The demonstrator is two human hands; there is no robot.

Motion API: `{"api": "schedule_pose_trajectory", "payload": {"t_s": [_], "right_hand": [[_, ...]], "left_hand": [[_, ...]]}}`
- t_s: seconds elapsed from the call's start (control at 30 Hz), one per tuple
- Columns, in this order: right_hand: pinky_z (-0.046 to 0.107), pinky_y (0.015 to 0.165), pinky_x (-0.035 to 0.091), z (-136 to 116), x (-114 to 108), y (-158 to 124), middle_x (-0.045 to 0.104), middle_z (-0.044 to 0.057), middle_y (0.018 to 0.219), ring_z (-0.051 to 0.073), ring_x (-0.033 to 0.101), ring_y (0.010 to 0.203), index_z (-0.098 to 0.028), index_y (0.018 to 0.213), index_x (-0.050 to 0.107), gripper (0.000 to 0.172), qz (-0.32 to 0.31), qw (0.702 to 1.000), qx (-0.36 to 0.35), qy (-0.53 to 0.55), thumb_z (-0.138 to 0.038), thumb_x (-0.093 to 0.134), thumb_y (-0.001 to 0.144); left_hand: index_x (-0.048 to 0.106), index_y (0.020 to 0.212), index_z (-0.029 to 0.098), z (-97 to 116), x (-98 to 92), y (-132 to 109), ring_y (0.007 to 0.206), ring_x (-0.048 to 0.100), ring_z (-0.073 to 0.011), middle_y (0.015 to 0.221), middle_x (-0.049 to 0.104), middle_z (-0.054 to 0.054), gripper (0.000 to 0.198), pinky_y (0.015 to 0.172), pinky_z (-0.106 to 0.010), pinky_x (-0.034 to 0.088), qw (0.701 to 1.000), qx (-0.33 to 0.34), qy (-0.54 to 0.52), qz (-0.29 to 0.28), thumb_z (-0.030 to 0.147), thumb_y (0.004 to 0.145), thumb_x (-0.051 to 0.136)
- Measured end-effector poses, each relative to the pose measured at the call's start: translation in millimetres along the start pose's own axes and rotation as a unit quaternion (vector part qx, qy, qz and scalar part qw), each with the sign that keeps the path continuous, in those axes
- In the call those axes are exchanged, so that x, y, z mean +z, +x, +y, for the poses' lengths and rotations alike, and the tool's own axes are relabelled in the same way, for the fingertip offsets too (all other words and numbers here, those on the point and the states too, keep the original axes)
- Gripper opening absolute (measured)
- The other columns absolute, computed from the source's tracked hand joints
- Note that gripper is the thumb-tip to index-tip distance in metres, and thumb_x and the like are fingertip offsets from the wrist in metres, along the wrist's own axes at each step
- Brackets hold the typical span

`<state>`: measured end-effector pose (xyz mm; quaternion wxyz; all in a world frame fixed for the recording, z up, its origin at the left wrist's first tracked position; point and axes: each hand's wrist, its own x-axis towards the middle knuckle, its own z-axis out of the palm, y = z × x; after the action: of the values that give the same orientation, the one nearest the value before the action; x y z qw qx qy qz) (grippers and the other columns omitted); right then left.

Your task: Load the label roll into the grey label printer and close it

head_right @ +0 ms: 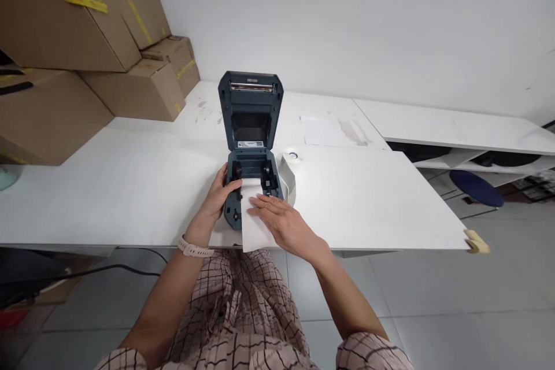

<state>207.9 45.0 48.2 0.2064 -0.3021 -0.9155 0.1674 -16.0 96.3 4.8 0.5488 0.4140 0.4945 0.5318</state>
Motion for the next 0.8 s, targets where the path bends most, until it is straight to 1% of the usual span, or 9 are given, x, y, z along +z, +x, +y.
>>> {"api": "schedule_pose_trajectory", "payload": {"t_s": [0.13,0.33,0.43,0.57,0.63,0.7,0.73,0.8], "right_hand": [[0.054,0.12,0.045,-0.3,-0.5,-0.8,0.055,0.007,0.154,0.022,0.047,0.147,-0.024,0.139,0.06,0.041,-0.005,1.0,0.004,-0.011,-0.015,0.037,0.107],[0.056,0.122,0.041,-1.9,1.2,-2.7,0.053,0.006,0.156,0.022,0.045,0.149,-0.026,0.141,0.059,0.039,-0.013,1.0,0.021,-0.005,-0.019,0.038,0.108],[0.057,0.123,0.038,-5.7,0.3,-2.9,0.049,0.008,0.159,0.025,0.042,0.151,-0.024,0.142,0.057,0.037,-0.022,0.999,0.036,-0.001,-0.028,0.045,0.107],[0.059,0.125,0.033,-14.6,2.2,-5.3,0.041,0.009,0.164,0.028,0.034,0.154,-0.024,0.15,0.051,0.048,-0.031,0.998,0.048,-0.002,-0.041,0.052,0.104],[0.059,0.126,0.031,-18.1,3.1,-8.3,0.037,0.01,0.165,0.03,0.03,0.156,-0.024,0.154,0.045,0.057,-0.034,0.998,0.049,0.003,-0.046,0.055,0.103],[0.061,0.126,0.029,-17.9,0.3,-11.8,0.033,0.01,0.167,0.031,0.028,0.156,-0.023,0.157,0.042,0.064,-0.037,0.998,0.048,0.016,-0.05,0.057,0.101],[0.061,0.126,0.03,-15.6,-3.5,-12.8,0.035,0.01,0.166,0.031,0.03,0.156,-0.024,0.156,0.043,0.065,-0.045,0.998,0.043,0.029,-0.051,0.058,0.1],[0.06,0.124,0.035,-5.7,-17.4,-10.8,0.045,0.007,0.161,0.03,0.041,0.151,-0.029,0.153,0.049,0.06,-0.061,0.995,0.027,0.075,-0.053,0.059,0.099]], "left_hand": [[0.038,0.155,0.031,3.6,0.5,-1.6,0.143,0.047,-0.0325,0.161,0.044,-0.009,0.082,0.114,-0.047,0.045,1.0,-0.011,-0.005,-0.004,0.036,0.082,0.074],[0.04,0.154,0.029,8.2,3.5,-3.6,0.143,0.048,-0.0316,0.16,0.046,-0.01,0.082,0.115,-0.048,0.043,1.0,-0.017,-0.014,0.002,0.032,0.08,0.075],[0.041,0.154,0.028,9.4,3.9,-1.8,0.141,0.05,-0.0316,0.158,0.048,-0.011,0.083,0.115,-0.048,0.044,1.0,-0.015,-0.018,0.004,0.031,0.079,0.077],[0.042,0.153,0.028,8.4,3.7,-2.0,0.139,0.052,-0.0326,0.156,0.051,-0.012,0.082,0.114,-0.049,0.045,1.0,-0.008,-0.023,0.001,0.032,0.079,0.078],[0.042,0.154,0.029,4.3,3.6,-10.1,0.141,0.05,-0.0334,0.157,0.05,-0.011,0.081,0.115,-0.05,0.045,1.0,-0.001,-0.019,0.0,0.036,0.081,0.077],[0.04,0.156,0.032,-2.7,4.2,-26.7,0.146,0.046,-0.0337,0.16,0.047,-0.009,0.081,0.118,-0.051,0.042,1.0,0.006,-0.012,-0.001,0.041,0.083,0.076],[0.037,0.157,0.033,-6.8,4.8,-37.6,0.147,0.044,-0.0337,0.162,0.045,-0.008,0.083,0.119,-0.051,0.041,1.0,0.009,-0.008,0.001,0.044,0.084,0.075],[0.029,0.161,0.035,-14.6,7.3,-61.7,0.15,0.041,-0.0347,0.164,0.042,-0.007,0.091,0.119,-0.051,0.041,1.0,0.005,0.005,-0.001,0.047,0.084,0.075]]}}
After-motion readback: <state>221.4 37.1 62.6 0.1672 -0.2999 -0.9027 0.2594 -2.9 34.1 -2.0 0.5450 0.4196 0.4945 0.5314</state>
